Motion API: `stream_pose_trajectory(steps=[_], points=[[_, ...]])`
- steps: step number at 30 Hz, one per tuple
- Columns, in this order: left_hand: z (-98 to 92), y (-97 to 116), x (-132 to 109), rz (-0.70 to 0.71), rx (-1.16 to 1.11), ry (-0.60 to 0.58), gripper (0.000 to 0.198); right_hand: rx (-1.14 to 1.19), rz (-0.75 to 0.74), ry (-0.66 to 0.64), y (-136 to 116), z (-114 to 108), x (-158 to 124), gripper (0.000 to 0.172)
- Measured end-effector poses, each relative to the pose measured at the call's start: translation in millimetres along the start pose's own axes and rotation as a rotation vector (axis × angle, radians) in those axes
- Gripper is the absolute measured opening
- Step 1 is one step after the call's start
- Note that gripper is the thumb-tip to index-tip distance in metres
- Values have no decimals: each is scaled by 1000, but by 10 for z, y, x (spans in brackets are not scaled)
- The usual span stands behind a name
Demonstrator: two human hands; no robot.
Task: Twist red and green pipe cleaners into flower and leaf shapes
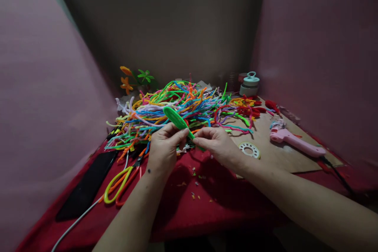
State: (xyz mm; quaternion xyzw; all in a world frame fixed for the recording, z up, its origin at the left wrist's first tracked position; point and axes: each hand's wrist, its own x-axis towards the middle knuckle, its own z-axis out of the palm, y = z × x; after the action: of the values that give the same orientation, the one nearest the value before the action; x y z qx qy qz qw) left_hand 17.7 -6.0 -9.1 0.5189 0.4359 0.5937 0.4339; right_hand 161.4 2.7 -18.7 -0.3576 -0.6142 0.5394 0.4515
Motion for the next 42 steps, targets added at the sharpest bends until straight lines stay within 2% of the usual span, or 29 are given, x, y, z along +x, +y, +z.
stream_pose_trajectory(steps=[6, 13, 19, 26, 31, 36, 42], points=[[20, -25, 1, -21, -68, -61, 10, 12, -16, -30, 32, 7, 11, 17], [44, -37, -3, -82, -117, -100, 12, 112, 6, 28, 46, 32, 6, 19], [9, -84, 10, -121, -75, -114, 15, 122, 13, -54, 57, 27, 17, 22], [25, -81, 18, -234, -53, -135, 20, 104, 49, -54, 62, 17, 18, 26], [40, -36, 26, -207, -76, -138, 18, 81, 77, -134, 74, -3, 18, 24], [-21, -14, 41, -236, -148, -221, 18, 41, 107, -165, 20, -8, -14, 22], [-51, -26, 45, -237, 5, -244, 21, 32, 137, -199, 9, 1, -15, 23]])
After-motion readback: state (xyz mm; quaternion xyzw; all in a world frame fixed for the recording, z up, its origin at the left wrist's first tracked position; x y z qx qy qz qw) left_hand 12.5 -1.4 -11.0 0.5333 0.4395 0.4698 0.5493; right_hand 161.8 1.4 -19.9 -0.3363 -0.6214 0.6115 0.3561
